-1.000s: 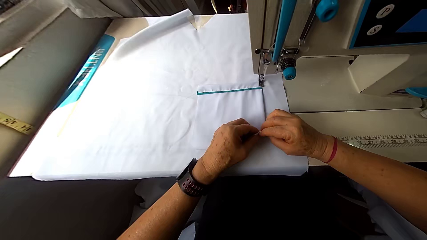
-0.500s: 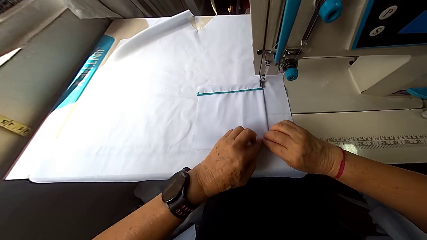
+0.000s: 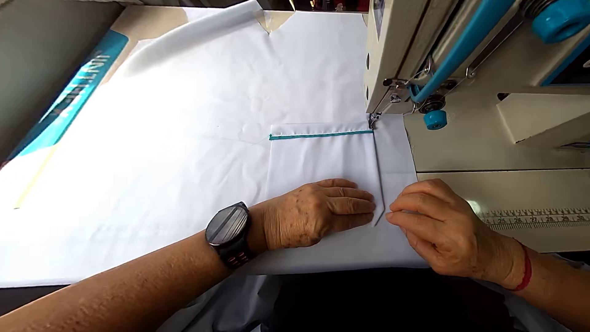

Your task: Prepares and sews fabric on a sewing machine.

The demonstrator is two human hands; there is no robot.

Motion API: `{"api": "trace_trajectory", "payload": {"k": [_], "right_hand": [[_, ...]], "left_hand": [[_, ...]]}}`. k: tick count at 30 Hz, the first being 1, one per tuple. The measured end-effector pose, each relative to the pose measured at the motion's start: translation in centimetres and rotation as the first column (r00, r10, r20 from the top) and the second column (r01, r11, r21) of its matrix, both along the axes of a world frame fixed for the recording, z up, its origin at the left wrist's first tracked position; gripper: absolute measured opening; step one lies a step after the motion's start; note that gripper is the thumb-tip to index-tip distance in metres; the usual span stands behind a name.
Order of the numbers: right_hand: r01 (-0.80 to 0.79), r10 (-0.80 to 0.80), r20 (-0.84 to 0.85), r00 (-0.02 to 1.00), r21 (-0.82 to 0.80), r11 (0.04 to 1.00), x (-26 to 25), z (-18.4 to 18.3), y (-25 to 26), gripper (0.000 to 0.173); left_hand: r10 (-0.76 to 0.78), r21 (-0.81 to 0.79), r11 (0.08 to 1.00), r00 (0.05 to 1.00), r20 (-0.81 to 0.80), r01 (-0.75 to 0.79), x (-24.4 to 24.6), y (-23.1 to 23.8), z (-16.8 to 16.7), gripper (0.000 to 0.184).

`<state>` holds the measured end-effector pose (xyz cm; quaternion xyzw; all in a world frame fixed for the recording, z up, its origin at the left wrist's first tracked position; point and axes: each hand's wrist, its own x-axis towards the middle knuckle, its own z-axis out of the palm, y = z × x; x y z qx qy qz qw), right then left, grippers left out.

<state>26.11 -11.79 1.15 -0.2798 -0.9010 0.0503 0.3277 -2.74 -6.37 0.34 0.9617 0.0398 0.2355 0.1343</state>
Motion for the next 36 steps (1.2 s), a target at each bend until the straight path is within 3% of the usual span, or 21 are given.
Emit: {"api": "trace_trajectory", "payload": {"k": [3, 9, 18, 23, 27, 30, 34, 36], "right_hand": [[-0.041, 0.034, 0.118, 0.992, 0.053, 0.998, -1.0, -0.7, -0.7, 0.028], [-0.069, 0.072, 0.101, 0.992, -0.036, 0.997, -0.9, 0.5, 0.0, 0.025], [-0.224, 0.168, 0.281, 0.945, 0.180, 0.958, -2.5, 2.0, 1.7, 0.026], [-0.116, 0.075, 0.195, 0.978, 0.208, 0.971, -2.0, 0.1, 0.2, 0.023], [-0.034, 0.020, 0.205, 0.978, 0.062, 0.997, -0.3, -0.5, -3.3, 0.044], [-0.063, 0.060, 0.092, 0.994, 0.032, 0.997, 0.1, 0.4, -3.5, 0.038], [0.051, -0.057, 0.166, 0.984, 0.040, 0.998, -0.9, -0.3, -2.4, 0.047], [0.044, -0.059, 0.179, 0.982, 0.084, 0.995, -0.8, -0.8, -2.8, 0.035]], "left_hand": [[0.005, -0.022, 1.000, 1.000, 0.010, -0.004, 0.0, -0.1, 0.0, 0.036], [-0.004, -0.041, 0.999, 1.000, 0.021, 0.005, 0.0, 0.0, 0.1, 0.035], [0.009, -0.032, 0.999, 1.000, 0.021, -0.008, -0.2, -0.1, 0.1, 0.033], [-0.005, -0.039, 0.999, 1.000, 0.024, 0.006, -0.1, 0.1, 0.1, 0.034], [-0.021, -0.050, 0.999, 1.000, 0.008, 0.021, 0.0, 0.3, 0.0, 0.038], [-0.037, -0.067, 0.997, 0.999, 0.009, 0.038, 0.0, 0.4, 0.0, 0.040], [-0.008, -0.068, 0.998, 1.000, 0.004, 0.008, 0.1, 0.2, 0.0, 0.039], [0.001, -0.049, 0.999, 1.000, -0.011, -0.001, 0.0, 0.3, -0.1, 0.040]]}}
